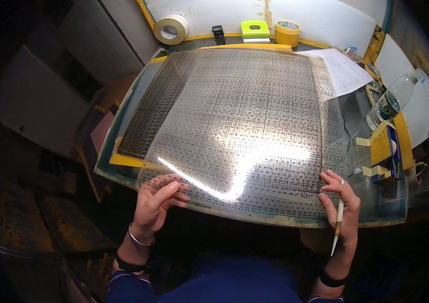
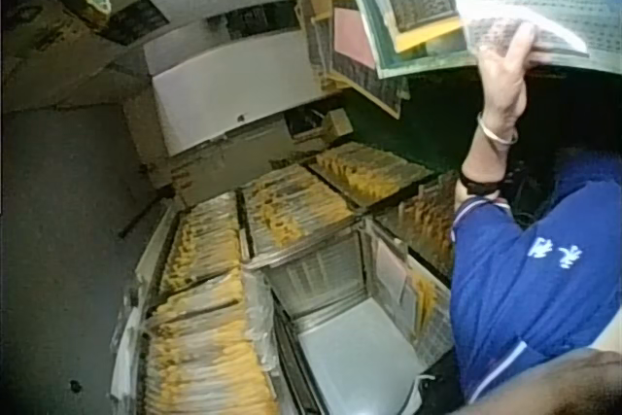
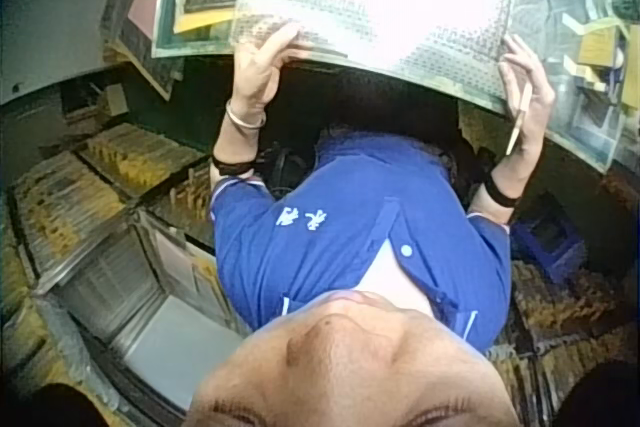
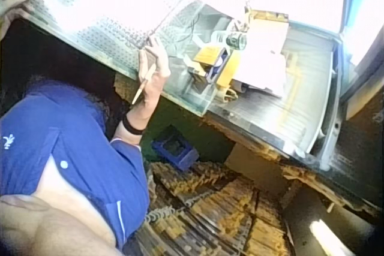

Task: Inspecting a patterned transparent plastic sheet and using a pen to mark or verify specific points.

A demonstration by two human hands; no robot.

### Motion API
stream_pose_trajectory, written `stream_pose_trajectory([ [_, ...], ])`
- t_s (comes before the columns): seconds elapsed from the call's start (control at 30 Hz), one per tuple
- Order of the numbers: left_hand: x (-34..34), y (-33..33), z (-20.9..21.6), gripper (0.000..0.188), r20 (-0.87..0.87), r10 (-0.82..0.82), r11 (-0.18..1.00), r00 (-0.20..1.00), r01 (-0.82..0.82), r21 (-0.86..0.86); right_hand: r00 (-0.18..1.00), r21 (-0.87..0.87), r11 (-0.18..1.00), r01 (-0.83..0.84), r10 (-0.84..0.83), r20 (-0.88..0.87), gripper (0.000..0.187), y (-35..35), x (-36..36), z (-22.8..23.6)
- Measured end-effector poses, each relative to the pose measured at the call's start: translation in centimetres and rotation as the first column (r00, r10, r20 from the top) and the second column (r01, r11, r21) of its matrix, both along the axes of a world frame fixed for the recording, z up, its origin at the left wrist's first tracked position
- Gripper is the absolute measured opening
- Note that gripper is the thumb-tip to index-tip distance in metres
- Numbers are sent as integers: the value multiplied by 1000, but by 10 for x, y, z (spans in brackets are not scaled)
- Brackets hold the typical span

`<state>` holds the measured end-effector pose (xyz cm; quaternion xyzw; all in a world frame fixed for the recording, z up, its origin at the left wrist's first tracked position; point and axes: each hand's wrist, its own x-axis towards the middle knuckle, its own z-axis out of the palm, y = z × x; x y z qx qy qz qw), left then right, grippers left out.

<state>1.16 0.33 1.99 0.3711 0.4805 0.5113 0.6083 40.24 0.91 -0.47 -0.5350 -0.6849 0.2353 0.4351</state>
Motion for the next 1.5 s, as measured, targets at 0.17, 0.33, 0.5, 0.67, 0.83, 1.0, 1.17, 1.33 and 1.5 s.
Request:
stream_pose_trajectory([
  [0.17,8,3,-4,22,23,65,997,998,-64,-43,1000,10,1000,-11,11,7,16,0,1,-1],
  [0.33,14,4,-5,22,-12,130,990,991,-130,-50,1000,2,1000,-9,9,6,16,0,1,0],
  [0.5,15,1,-10,25,31,146,989,989,-145,-27,1000,6,1000,-15,15,18,15,0,1,1],
  [0.67,15,-1,-4,32,62,117,993,991,-118,10,1000,10,1000,-19,19,12,16,1,1,-1],
  [0.83,12,-4,-1,33,4,76,996,997,-76,46,1000,9,1000,-22,22,21,17,0,2,0],
  [1.0,0,-7,2,35,-103,76,994,992,-68,81,1000,1,1000,-19,19,23,16,0,2,0],
  [1.17,-40,5,3,58,111,61,997,992,-55,-54,999,1,1000,-26,26,36,16,0,3,-1],
  [1.33,-53,33,10,50,11,-136,983,991,136,-120,1000,11,1000,-25,25,19,16,-1,2,-1],
  [1.5,-39,28,21,34,-281,-234,970,931,203,-135,999,57,998,-20,18,36,16,-1,2,-1],
])
